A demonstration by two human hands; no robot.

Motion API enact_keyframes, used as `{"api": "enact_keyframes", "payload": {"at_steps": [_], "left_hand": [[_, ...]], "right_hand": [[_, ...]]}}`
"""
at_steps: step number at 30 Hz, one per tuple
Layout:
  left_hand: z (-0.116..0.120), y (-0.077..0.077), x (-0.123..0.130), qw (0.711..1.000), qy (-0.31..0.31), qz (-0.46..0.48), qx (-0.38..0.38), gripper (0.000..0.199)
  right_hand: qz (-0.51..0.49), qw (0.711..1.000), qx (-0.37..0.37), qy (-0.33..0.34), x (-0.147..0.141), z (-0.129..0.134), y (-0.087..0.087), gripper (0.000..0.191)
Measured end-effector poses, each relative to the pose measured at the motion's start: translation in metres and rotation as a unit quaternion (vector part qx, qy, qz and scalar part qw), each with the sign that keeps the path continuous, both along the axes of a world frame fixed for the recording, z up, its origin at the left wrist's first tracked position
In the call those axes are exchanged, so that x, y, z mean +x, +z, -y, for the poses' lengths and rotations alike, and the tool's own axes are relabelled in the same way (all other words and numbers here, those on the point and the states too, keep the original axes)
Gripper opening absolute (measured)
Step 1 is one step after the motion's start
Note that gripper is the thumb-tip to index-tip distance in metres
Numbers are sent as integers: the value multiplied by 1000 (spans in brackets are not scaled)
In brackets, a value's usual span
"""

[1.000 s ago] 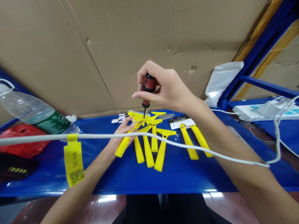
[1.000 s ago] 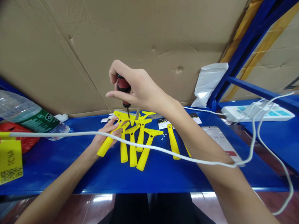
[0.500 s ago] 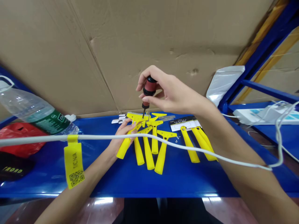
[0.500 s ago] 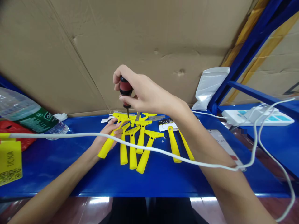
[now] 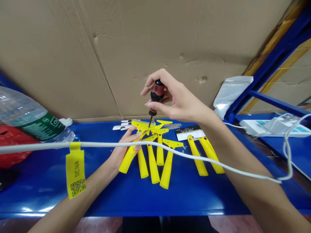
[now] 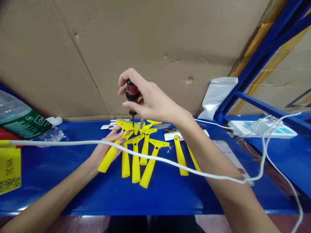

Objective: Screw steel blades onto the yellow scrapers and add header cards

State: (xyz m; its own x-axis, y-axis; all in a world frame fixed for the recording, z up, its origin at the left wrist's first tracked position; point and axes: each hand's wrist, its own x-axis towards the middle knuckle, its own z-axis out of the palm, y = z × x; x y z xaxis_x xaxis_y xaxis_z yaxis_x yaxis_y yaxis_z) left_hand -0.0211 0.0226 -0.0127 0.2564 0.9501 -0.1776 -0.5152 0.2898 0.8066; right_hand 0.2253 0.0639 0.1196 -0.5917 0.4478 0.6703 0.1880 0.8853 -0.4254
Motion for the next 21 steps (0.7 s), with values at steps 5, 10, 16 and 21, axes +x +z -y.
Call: {"api": "enact_keyframes", "payload": {"at_steps": [5,10,16,21], "left_hand": [[0,1,2,1000,4,11,-21,45],[-1,3,3,999,14,27,-38,49],[0,4,2,998,15,31,-46,48],[-1,3,3,998,21,29,-42,49]], "right_hand": [[-33,997,27,-68,-4,-4,-5,41],[-36,999,1,-22,-4,-3,-5,34],[-34,996,-1,-77,-3,-4,-3,40],[-22,999,-27,-5,0,-2,-1,33]]}}
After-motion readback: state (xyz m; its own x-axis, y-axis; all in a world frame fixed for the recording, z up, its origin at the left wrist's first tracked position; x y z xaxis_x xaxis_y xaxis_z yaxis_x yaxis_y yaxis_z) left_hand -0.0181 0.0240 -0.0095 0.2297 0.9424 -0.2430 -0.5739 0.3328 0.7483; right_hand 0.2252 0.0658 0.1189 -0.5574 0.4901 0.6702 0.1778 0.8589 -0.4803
